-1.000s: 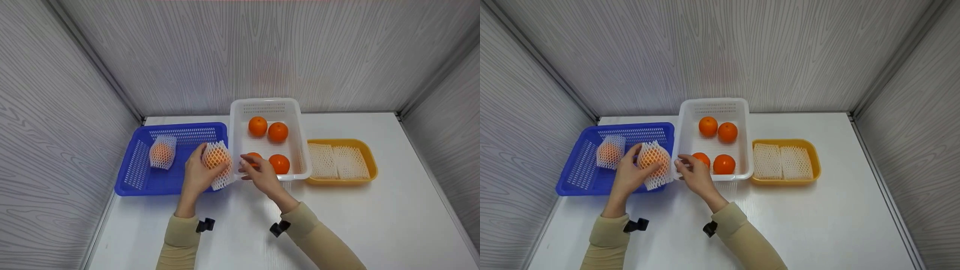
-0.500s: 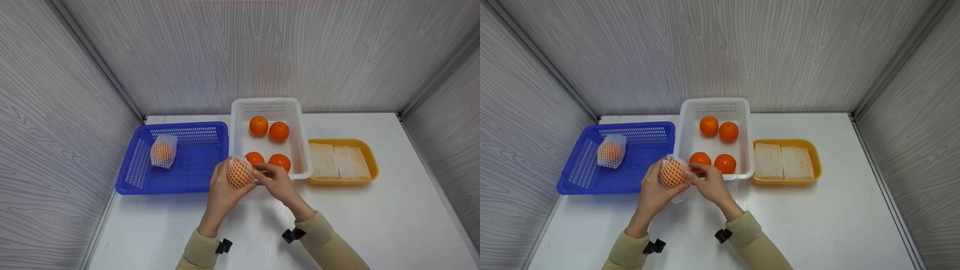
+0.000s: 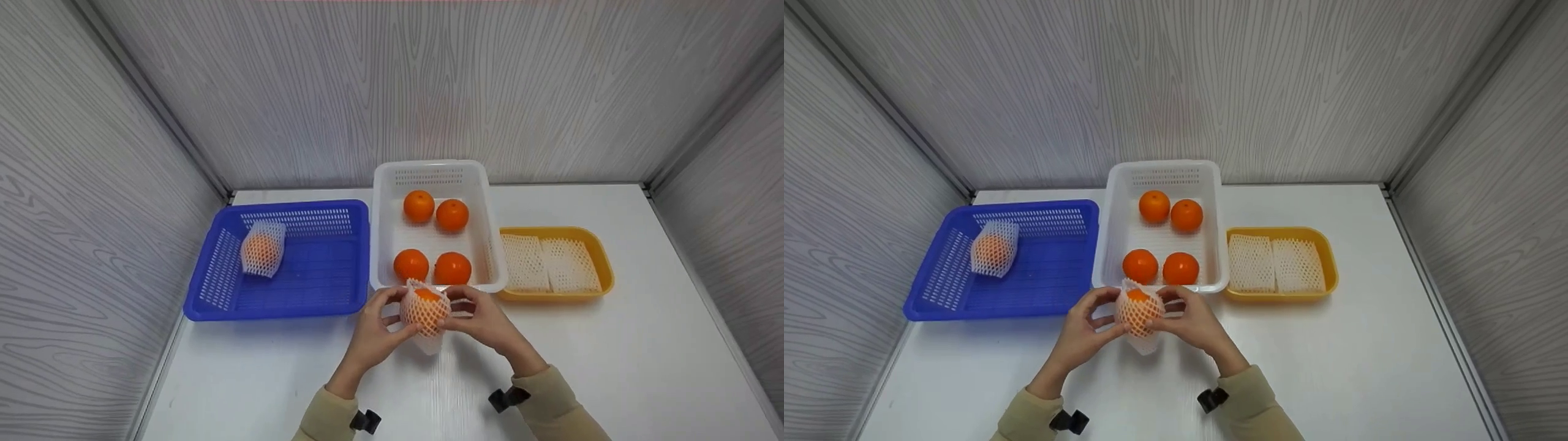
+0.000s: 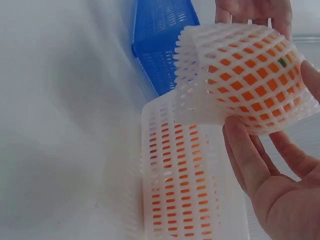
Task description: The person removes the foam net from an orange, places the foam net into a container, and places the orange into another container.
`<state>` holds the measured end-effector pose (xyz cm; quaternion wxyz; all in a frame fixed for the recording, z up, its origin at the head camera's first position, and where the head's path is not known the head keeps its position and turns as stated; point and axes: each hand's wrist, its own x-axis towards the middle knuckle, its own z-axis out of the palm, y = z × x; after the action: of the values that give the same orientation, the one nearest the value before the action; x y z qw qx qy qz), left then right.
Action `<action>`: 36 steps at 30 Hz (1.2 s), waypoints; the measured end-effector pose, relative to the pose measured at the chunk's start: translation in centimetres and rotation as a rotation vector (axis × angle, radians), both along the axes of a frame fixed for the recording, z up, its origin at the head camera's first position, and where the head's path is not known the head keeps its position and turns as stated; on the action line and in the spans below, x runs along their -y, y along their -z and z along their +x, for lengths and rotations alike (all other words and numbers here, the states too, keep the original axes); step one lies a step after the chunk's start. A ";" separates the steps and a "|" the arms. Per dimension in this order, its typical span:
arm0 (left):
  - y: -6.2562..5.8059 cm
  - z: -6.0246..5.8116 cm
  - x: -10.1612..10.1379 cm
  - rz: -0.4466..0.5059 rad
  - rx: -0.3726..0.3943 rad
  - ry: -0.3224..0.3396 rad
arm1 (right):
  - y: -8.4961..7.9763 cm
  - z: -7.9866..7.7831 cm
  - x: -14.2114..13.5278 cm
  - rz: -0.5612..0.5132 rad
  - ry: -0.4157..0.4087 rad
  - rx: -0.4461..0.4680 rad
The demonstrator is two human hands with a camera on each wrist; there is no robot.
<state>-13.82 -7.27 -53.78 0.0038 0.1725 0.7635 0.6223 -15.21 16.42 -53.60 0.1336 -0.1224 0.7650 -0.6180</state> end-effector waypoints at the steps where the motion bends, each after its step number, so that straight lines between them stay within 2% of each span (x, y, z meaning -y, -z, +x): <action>1: 0.4 0.0 -0.1 0.004 0.019 0.007 | 0.3 0.0 -0.3 0.003 -0.018 0.004; 10: 3.7 0.1 -1.3 -0.092 0.150 0.025 | 3.3 0.4 -1.8 0.034 -0.108 0.045; 17: 5.4 0.0 -1.3 -0.166 0.209 0.101 | 4.4 0.7 -2.2 0.089 -0.144 0.092; 21: 5.8 0.0 -1.3 -0.184 0.203 0.127 | 4.7 0.9 -2.2 0.081 -0.158 0.089; 27: 6.1 0.1 -1.5 -0.219 0.162 0.113 | 5.0 1.4 -2.1 0.108 -0.164 -0.010; 30: 6.1 0.2 -1.6 -0.234 0.171 0.122 | 5.3 1.6 -1.9 0.112 -0.161 -0.051; 36: 5.9 0.4 -1.4 -0.236 0.191 0.171 | 5.2 1.8 -1.6 0.115 -0.128 -0.059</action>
<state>-13.45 -5.90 -59.65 0.1495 0.1753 0.8101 0.5392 -13.45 17.99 -58.81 0.1570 -0.1813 0.7933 -0.5596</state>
